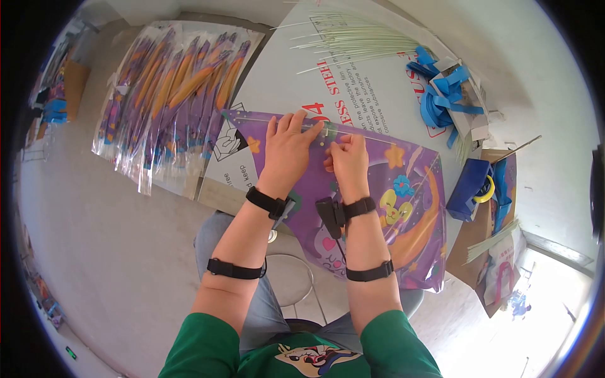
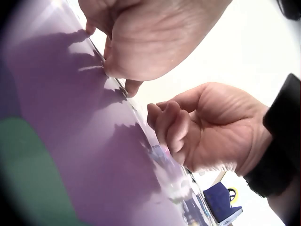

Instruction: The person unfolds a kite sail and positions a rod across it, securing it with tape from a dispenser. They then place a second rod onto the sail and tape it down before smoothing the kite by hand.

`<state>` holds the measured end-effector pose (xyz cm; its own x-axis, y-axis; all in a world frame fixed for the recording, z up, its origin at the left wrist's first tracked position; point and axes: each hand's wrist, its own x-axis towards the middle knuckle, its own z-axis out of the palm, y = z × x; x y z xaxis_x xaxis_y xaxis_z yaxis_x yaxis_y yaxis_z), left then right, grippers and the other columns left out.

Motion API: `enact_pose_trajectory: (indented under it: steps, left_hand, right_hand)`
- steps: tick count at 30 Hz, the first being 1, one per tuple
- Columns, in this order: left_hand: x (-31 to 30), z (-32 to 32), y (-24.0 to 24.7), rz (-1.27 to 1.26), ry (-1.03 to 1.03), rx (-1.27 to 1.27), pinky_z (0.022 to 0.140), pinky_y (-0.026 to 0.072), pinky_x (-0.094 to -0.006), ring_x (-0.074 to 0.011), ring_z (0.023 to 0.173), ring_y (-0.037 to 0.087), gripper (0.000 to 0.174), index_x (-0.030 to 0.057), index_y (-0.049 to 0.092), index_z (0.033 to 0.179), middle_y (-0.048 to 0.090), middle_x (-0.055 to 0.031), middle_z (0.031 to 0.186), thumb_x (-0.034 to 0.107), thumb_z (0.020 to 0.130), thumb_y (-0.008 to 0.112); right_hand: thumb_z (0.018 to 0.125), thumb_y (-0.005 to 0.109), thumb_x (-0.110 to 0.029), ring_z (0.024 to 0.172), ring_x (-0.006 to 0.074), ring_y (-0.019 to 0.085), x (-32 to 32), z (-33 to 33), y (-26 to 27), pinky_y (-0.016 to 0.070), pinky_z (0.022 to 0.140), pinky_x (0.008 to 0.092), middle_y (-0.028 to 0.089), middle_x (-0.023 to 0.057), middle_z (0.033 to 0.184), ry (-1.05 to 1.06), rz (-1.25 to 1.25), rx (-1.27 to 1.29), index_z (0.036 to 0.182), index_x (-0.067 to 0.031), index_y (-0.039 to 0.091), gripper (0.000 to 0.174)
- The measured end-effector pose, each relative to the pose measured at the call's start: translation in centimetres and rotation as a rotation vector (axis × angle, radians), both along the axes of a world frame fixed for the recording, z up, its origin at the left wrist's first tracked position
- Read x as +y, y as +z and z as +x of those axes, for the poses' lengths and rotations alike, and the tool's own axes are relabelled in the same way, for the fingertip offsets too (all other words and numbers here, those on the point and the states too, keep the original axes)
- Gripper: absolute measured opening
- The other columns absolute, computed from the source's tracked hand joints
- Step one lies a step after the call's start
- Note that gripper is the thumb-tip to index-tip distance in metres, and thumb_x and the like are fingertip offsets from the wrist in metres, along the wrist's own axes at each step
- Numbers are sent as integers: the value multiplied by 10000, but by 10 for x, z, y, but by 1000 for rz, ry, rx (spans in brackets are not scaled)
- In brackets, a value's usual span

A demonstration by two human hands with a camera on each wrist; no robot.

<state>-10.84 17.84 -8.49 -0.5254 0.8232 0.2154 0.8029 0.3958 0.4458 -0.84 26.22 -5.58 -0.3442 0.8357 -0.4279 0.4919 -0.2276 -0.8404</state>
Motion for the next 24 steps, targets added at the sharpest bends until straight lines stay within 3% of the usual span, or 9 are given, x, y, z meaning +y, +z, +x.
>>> enact_pose_trajectory:
  steps: [2,4,5,7,8,10,11,13,24]
  left_hand:
    - [-1,-1,2,-12,-21,11,1074,285,-478,-260,1218,450,417,224,647,1195,507,-64,1283,76,831,509]
    - [-3,-2,2,-24,-35,47,1073,288,-484,-259,1214,453,431,224,628,1219,508,-63,1278,79,828,520]
    - [-3,-2,3,-36,-49,84,1072,290,-491,-258,1210,455,448,224,610,1243,509,-62,1273,82,826,531]
    - [-5,0,6,-60,-67,100,1076,284,-504,-259,1235,442,442,216,587,1268,497,-62,1303,117,839,546]
    - [-6,2,7,-85,-83,117,1080,277,-516,-261,1260,428,444,208,564,1292,485,-62,1333,151,852,561]
    - [-9,4,3,-40,-111,113,1086,267,-524,-261,1294,401,445,200,546,1309,455,-62,1377,208,865,572]
    - [-10,5,1,6,-138,107,1091,257,-532,-262,1328,373,458,191,528,1326,426,-63,1421,265,877,583]
    - [-12,6,-5,-13,-153,107,1096,249,-532,-261,1351,347,469,188,526,1329,397,-65,1449,307,879,585]
    - [-15,8,-1,-33,-170,115,1105,233,-532,-266,1380,308,540,219,505,1354,356,-67,1484,394,854,608]
  right_hand:
    - [857,581,-29,601,223,628,-3,10,-3,512,526,341,621,133,799,28,74,-27,1040,5,446,230]
    - [853,606,-70,810,257,626,-2,20,-7,508,677,386,622,124,900,297,532,-239,1103,-41,534,262]
    - [853,606,-70,810,257,626,-4,23,-7,508,677,386,622,124,900,295,532,-239,1103,-41,534,262]
    - [852,619,-117,1028,319,551,-5,28,-7,477,835,440,575,143,1089,425,766,-361,1218,-95,565,371]
    - [852,619,-117,1028,319,551,-4,29,-8,477,835,440,575,143,1089,424,767,-361,1218,-95,565,371]
    - [866,609,-144,1184,378,459,-2,30,-9,435,941,477,472,175,1280,542,934,-431,1297,-119,540,437]
    - [866,609,-144,1184,378,459,-2,30,-10,435,941,477,472,175,1280,541,935,-429,1297,-119,540,437]
    - [877,598,-169,1293,440,344,-2,30,-12,357,1041,510,373,198,1395,631,969,-406,1337,-134,507,470]
    - [881,601,-242,1358,430,279,-1,37,-18,289,1100,507,279,195,1486,706,992,-498,1401,-141,425,558]
